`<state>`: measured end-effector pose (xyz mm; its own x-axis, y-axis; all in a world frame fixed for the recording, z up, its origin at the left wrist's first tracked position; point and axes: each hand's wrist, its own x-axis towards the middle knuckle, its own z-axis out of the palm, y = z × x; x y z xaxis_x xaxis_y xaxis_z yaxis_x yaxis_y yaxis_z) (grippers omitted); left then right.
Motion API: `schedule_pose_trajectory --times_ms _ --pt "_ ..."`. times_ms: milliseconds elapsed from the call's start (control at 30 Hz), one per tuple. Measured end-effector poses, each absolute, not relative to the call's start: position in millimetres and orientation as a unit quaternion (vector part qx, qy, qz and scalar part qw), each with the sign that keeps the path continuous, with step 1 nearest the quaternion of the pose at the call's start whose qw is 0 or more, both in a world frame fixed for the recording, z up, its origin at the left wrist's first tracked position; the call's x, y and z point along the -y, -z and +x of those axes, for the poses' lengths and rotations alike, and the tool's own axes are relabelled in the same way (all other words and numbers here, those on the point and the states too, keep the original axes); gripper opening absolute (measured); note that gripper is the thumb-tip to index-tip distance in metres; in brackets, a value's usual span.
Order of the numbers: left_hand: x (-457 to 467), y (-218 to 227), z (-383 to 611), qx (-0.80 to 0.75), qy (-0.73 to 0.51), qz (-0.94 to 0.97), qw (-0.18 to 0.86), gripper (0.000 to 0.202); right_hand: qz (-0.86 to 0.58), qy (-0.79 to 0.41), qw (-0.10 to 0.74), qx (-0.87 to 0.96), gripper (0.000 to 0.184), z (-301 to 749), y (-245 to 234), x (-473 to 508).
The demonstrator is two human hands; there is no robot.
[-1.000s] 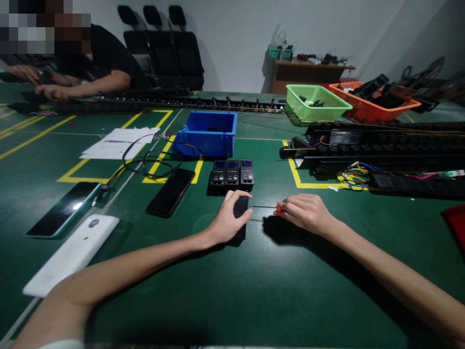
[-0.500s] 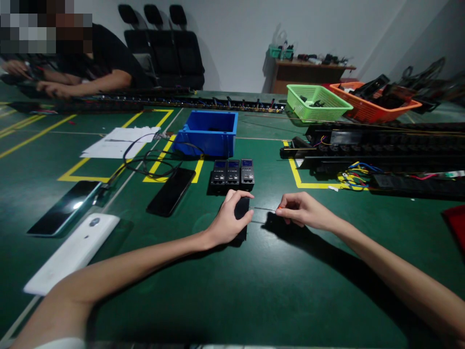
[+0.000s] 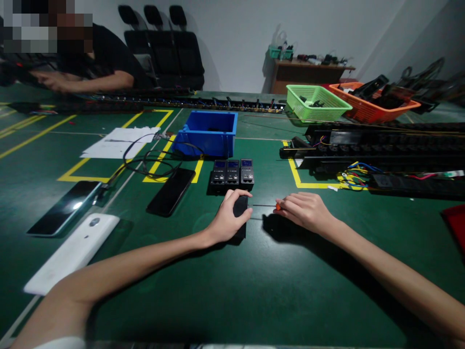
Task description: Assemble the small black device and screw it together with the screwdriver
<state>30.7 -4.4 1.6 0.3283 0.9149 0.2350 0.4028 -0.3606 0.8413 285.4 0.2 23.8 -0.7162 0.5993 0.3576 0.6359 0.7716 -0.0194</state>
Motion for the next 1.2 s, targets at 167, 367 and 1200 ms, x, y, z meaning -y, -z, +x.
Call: schedule_pose_trajectory --times_ms 167,367,1200 --pt "5 -1 31 -0.449 -0.365 0.740 0.343 0.027 -0.371 -0.077 0.174 0.909 0.025 283 -26 -1" --pt "6 -1 30 -0.444 -0.364 0.748 0.334 0.028 -0.428 -0.436 0.186 0.770 0.034 278 -36 -1" --pt "5 -2 31 -0.447 -0.367 0.741 0.341 0.033 -0.346 -0.036 0.201 0.916 0.023 286 -19 -2"
